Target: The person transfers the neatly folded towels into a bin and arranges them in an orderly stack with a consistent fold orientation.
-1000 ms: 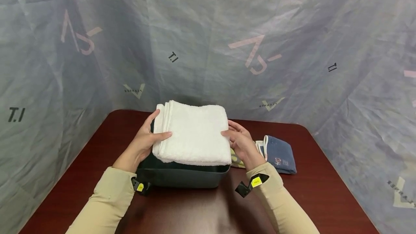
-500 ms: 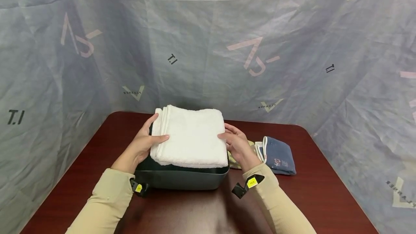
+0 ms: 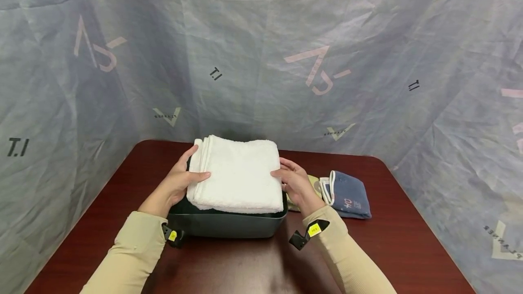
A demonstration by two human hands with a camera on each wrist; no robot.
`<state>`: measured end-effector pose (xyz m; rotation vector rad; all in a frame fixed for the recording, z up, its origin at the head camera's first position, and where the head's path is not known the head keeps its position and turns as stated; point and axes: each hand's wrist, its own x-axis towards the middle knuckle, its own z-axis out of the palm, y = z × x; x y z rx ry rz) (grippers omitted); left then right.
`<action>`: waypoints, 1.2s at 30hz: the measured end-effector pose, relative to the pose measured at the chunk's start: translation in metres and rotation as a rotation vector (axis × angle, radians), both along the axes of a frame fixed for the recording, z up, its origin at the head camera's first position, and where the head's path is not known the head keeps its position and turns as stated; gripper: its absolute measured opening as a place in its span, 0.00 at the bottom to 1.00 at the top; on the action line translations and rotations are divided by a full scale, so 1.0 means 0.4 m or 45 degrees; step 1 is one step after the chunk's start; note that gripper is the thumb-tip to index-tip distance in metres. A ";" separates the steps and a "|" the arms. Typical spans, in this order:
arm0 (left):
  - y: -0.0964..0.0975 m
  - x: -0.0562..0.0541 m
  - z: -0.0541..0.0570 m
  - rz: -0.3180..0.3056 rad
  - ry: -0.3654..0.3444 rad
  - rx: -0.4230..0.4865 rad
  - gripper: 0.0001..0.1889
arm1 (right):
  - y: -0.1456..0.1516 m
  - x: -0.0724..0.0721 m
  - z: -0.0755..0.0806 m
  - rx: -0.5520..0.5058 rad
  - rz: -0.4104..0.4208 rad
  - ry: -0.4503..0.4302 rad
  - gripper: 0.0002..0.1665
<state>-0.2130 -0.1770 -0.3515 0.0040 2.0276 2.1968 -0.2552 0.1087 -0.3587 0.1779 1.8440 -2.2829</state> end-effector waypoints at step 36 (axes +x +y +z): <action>-0.023 -0.003 -0.037 -0.071 -0.222 -0.260 0.50 | -0.022 0.008 -0.020 0.370 0.079 -0.034 0.32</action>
